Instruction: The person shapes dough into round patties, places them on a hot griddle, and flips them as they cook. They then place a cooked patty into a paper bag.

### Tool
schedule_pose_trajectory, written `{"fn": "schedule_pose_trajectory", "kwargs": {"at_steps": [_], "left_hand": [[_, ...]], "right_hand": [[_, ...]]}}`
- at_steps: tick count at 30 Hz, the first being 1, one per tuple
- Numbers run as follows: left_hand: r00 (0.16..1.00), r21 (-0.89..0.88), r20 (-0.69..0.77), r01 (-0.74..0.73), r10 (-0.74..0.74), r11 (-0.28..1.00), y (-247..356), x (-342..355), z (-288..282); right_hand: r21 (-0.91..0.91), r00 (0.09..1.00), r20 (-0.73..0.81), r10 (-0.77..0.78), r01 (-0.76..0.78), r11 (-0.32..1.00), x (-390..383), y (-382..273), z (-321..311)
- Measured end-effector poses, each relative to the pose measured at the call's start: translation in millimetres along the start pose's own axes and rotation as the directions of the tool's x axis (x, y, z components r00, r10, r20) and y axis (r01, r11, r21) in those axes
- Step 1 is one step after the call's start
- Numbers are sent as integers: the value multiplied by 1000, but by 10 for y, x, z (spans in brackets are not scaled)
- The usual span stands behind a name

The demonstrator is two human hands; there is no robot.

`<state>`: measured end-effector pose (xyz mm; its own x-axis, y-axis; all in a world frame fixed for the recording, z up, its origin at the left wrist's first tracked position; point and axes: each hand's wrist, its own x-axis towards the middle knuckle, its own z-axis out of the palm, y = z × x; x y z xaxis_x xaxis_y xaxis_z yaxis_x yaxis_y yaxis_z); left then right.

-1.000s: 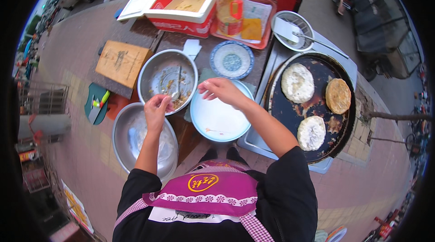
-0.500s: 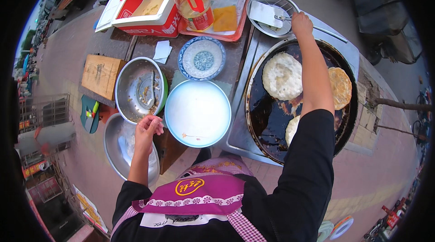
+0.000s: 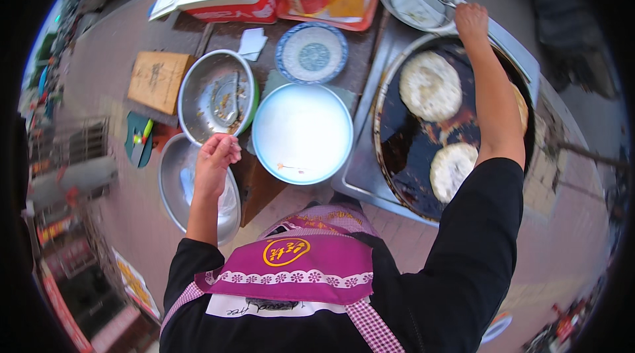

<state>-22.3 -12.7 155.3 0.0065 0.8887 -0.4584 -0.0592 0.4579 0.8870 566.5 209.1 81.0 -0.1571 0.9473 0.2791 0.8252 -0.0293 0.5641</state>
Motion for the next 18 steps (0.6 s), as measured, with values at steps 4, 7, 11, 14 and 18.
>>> {"fn": "schedule_pose_trajectory", "kwargs": {"at_steps": [4, 7, 11, 14, 18], "left_hand": [[991, -106, 125, -40, 54, 994, -12, 39, -12], [966, -145, 252, -16, 53, 989, -29, 54, 26], [920, -144, 385, -16, 71, 989, -15, 49, 149], [900, -142, 429, -22, 81, 990, -35, -30, 225], [888, -117, 453, -25, 76, 993, -77, -145, 281]], "right_hand": [[-69, 993, 91, -73, 79, 994, -917, 471, -760], [-65, 993, 67, -93, 97, 993, -1928, 683, -1264], [-62, 960, 269, 76, -62, 996, -3375, 734, -1690], [-186, 821, 530, 211, -130, 974, -4189, 643, -1775], [-241, 601, 745, 292, -165, 956, -4634, 545, -1572]]}}
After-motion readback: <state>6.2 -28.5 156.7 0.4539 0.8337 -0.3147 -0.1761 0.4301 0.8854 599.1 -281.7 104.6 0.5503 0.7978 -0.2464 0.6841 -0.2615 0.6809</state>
